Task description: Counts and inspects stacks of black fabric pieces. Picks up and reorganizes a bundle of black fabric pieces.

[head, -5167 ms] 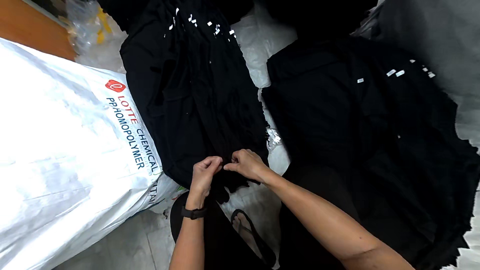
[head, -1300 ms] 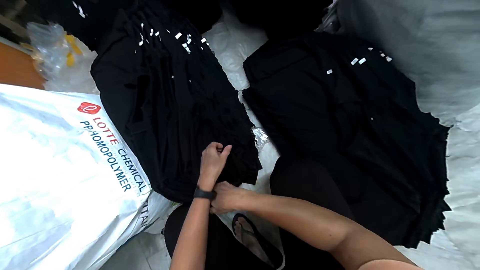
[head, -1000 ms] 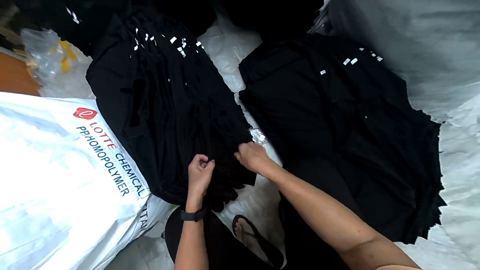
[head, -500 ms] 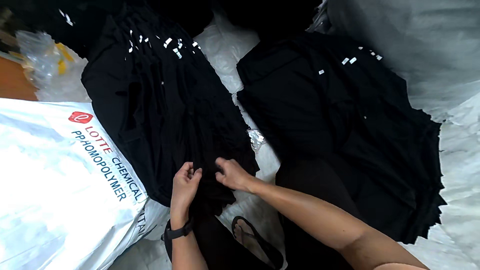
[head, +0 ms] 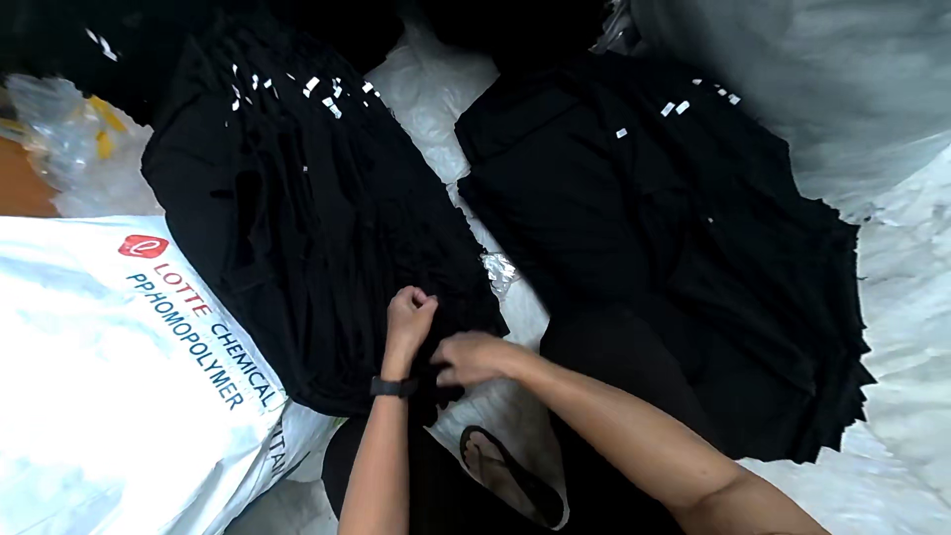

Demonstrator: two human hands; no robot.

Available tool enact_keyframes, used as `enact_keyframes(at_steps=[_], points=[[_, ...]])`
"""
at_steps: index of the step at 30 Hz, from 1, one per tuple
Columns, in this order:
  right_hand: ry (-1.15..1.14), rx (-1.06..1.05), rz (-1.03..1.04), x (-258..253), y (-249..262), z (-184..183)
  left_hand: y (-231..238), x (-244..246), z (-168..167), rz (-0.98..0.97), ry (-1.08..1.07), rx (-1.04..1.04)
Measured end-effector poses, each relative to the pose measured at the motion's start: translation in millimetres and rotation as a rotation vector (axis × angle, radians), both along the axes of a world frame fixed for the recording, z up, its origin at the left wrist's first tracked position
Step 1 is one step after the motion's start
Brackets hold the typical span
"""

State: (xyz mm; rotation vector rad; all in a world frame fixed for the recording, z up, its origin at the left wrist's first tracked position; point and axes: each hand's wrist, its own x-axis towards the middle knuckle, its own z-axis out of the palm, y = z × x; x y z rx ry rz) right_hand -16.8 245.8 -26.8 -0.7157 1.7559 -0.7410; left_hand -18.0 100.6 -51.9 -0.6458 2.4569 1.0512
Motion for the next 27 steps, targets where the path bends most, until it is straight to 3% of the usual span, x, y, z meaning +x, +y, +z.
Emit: enact_keyframes(at_steps=[4, 8, 12, 14, 18, 20, 23, 27], points=[[0.136, 0.238, -0.614, -24.2, 21.5, -12.8, -4.0, 23.9, 8.4, 0.190, 0.117, 0.184], [0.119, 0.150, -0.765, -30.2, 14.9, -28.3, -3.3, 33.2, 22.0, 0.231, 0.231, 0.209], [0.341, 0.132, -0.727, -19.1, 3.5, -21.9, -16.0, 43.2, 37.2, 0.180, 0.180, 0.123], [0.409, 0.018, -0.722, -9.0, -0.7, -20.0, -22.9, 48.3, 40.3, 0.114, 0.150, 0.046], [0.119, -0.363, -0.595, 11.3, -18.0, -19.0, -25.4, 49.2, 57.6, -0.054, 0.088, -0.154], [0.114, -0.470, -0.479, 23.3, -32.7, -26.4, -16.6, 47.8, 69.2, -0.123, 0.190, -0.299], [0.178, -0.350, -0.190, 36.5, -45.5, -29.6, 1.7, 33.8, 72.7, -0.197, 0.370, -0.356], [0.192, -0.215, -0.069, 48.0, -40.6, -14.6, 25.6, -10.2, 41.6, -0.250, 0.105, -0.232]])
